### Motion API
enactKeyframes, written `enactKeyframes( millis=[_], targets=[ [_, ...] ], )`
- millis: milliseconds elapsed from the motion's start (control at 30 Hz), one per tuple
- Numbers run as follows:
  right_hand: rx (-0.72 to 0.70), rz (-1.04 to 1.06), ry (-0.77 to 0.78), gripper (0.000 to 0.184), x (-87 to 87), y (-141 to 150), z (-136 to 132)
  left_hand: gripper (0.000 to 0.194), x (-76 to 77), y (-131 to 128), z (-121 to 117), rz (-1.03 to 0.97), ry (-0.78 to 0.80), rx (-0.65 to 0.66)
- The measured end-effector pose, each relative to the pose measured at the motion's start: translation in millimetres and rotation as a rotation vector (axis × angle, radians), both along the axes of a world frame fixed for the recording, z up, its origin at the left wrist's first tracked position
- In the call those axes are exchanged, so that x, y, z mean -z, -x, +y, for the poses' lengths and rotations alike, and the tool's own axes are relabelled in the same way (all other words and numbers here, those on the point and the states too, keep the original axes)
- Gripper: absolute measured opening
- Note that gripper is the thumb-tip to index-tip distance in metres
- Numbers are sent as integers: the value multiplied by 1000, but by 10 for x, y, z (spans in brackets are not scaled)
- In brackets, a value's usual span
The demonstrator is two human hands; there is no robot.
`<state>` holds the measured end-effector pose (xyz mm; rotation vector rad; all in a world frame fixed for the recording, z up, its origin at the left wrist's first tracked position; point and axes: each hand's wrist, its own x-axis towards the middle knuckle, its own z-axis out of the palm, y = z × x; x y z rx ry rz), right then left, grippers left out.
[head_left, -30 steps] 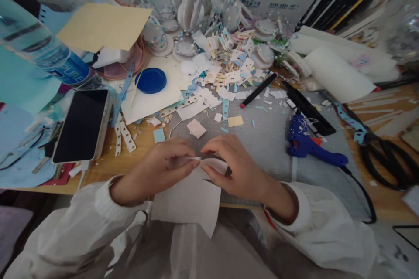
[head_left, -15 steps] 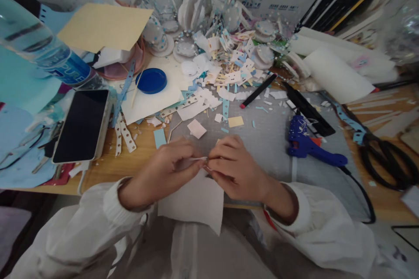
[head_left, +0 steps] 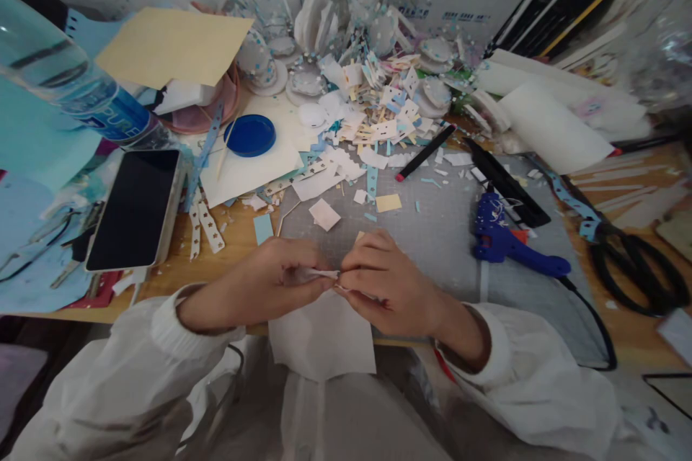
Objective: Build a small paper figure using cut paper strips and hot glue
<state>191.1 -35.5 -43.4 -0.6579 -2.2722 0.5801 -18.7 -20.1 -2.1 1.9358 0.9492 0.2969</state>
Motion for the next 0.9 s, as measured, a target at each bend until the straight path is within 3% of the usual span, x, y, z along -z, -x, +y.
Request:
enactKeyframes(
  millis=[100, 233, 333, 533, 700, 900],
  targets=[
    [-30, -9, -105, 9, 2, -11, -15, 20, 10, -30, -21, 2, -14, -38],
    [-11, -55, -237, 12, -11, -15, -41, 23, -9, -27, -15, 3, 136, -74],
    [-9, -47, -134, 12, -23, -2, -39, 23, -41, 11, 15, 9, 216, -31],
    [-56, 24, 142, 11, -24, 13, -22, 28, -60, 73, 53, 104, 234, 53],
    [-75, 79, 260, 5, -41, 6, -29, 22, -77, 53, 43, 70, 236, 52],
    [-124, 27, 351, 12, -36, -10, -29, 17, -84, 18, 2, 88, 174, 100]
  ],
)
